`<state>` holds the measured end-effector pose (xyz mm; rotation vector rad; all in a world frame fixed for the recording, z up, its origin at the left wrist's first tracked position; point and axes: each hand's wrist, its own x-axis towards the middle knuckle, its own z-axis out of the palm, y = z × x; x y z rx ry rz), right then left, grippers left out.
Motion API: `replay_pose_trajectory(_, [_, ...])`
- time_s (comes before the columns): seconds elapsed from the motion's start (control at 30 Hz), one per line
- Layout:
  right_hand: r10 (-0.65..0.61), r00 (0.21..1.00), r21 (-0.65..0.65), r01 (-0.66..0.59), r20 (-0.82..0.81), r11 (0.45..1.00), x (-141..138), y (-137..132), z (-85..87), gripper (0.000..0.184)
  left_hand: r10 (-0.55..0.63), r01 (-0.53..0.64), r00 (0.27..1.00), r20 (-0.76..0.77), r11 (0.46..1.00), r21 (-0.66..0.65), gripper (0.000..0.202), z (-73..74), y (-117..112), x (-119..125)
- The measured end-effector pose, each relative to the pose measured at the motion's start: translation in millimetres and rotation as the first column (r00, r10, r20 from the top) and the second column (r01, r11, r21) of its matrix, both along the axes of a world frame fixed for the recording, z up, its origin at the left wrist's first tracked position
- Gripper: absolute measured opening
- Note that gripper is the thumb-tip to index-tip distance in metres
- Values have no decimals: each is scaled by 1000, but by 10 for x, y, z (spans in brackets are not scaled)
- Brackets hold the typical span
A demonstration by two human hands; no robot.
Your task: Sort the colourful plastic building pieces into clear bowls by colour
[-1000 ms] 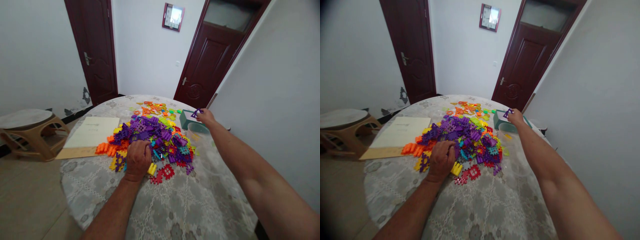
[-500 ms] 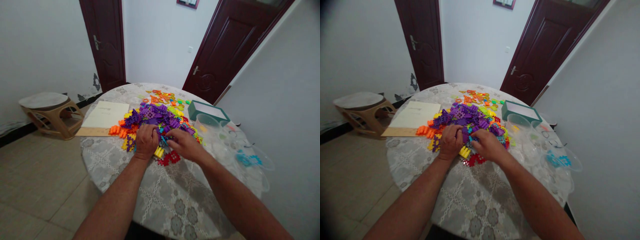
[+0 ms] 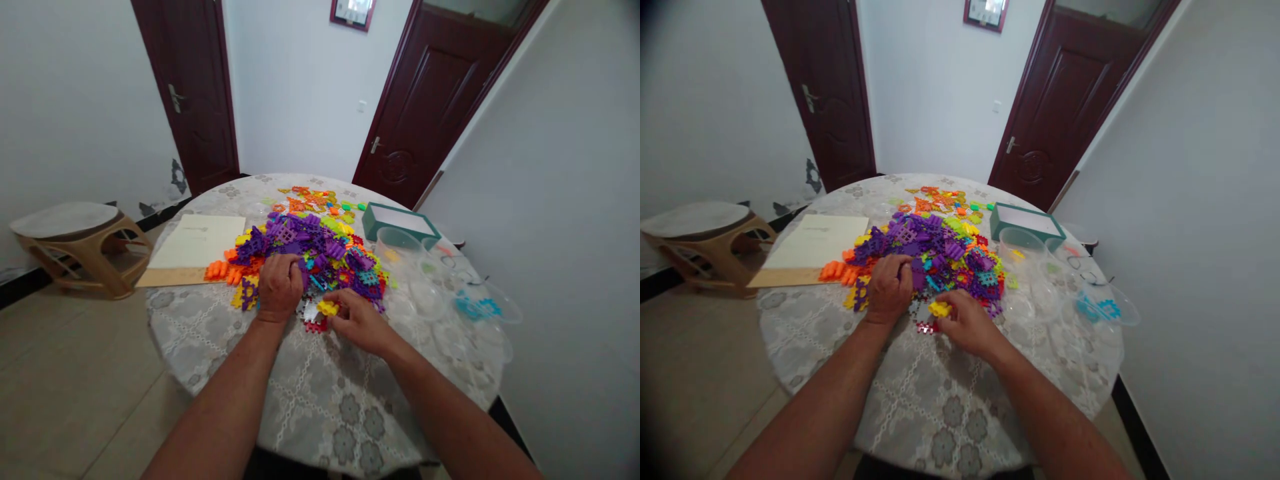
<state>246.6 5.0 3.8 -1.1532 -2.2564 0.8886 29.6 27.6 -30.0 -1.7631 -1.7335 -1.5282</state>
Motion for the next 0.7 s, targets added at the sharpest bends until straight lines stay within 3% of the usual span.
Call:
replay_pose_trajectory(0.13, [-109,983,-193,79,-149,978,220,-73,75,26,-1,2,999,-40,1000,27,19,-20,30,-15])
replay_pose_trajectory(0.23, [-141,975,-201,105,-175,974,397,-129,167,27,-9,12,998,-61,999,46,19,-10,34,-15])
replay_pose_trajectory(0.37, [-198,977,14,200,-81,980,703,23,403,31,-17,21,997,-75,998,56,18,5,22,-14])
replay_pose_trajectory(0.43, [-293,956,210,293,-32,933,873,264,547,30,-18,22,997,-73,998,54,18,4,21,-19])
replay_pose_trajectory(0.5, [-406,913,372,366,34,853,1022,591,661,30,-14,18,998,-69,999,52,19,-2,24,-24])
replay_pose_trajectory(0.6, [-549,826,474,436,125,765,1164,1095,729,30,-12,16,997,-70,999,50,19,-11,28,-28])
replay_pose_trajectory(0.7, [-622,756,481,476,204,737,1211,1437,701,32,-14,17,998,-67,999,50,18,-18,31,-31])
